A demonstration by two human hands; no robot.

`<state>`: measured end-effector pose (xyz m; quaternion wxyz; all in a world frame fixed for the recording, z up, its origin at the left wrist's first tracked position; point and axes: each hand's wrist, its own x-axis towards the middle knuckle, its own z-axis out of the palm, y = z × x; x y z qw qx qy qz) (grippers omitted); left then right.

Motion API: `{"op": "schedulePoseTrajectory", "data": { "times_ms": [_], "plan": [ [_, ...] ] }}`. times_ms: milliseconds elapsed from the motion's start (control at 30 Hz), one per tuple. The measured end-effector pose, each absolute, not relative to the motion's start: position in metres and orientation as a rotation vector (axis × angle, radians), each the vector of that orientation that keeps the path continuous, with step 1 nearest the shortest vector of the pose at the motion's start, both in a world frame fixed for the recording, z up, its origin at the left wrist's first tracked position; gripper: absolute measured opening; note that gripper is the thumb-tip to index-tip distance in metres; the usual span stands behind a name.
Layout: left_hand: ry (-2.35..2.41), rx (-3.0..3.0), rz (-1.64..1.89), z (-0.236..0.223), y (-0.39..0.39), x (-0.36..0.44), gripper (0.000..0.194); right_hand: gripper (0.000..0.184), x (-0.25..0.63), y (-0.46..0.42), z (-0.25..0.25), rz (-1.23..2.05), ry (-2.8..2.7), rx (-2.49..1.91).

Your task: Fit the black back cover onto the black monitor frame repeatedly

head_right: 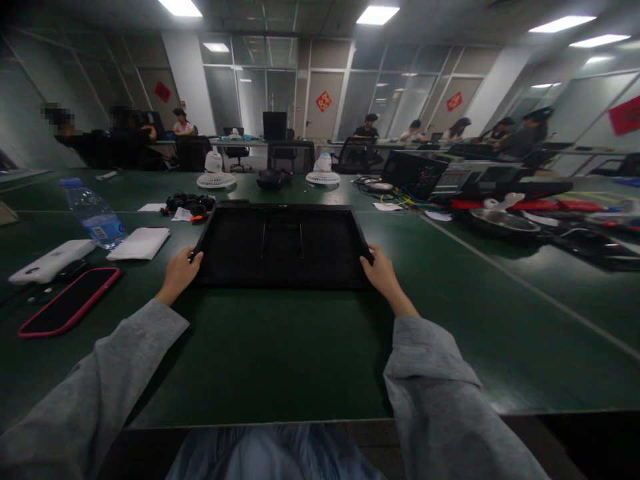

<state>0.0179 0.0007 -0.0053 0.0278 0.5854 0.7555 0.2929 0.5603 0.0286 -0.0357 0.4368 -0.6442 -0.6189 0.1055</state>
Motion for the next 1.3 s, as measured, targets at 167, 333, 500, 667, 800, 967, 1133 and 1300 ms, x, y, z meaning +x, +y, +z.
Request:
{"op": "schedulePoseTrajectory", "data": {
  "times_ms": [167, 333, 500, 667, 800, 967, 1133, 1300],
  "plan": [
    [2.284, 1.72, 0.955, -0.006, 0.006, 0.014, 0.046, 0.065, 0.553, 0.025, -0.027, 0.743, -1.318, -1.417],
    [2.319, 1.68, 0.934, -0.006, 0.007, 0.003, 0.045, 0.066, 0.543, 0.014, -0.012, 0.992, -1.173, -1.409],
    [2.384, 1.709, 0.901, -0.005, 0.005, -0.002, 0.046, 0.068, 0.534, 0.011, -0.007, 1.033, -1.119, -1.43],
    [2.363, 1.663, 0.946, -0.004, 0.004, -0.001, 0.047, 0.078, 0.531, 0.018, -0.011, 0.986, -1.111, -1.419],
    [2.319, 1.644, 1.006, -0.004, 0.005, -0.002, 0.045, 0.076, 0.534, 0.025, -0.016, 0.909, -1.121, -1.395],
    [2.339, 1.606, 1.144, -0.008, 0.009, -0.004, 0.045, 0.073, 0.537, 0.027, -0.017, 0.862, -1.128, -1.357],
    [2.36, 1.62, 1.209, -0.01, 0.012, -0.005, 0.047, 0.065, 0.548, 0.026, -0.017, 0.695, -1.158, -1.368],
    [2.366, 1.642, 1.171, -0.01, 0.011, -0.005, 0.046, 0.064, 0.569, 0.028, -0.018, 0.438, -1.024, -1.497]
  ]
}}
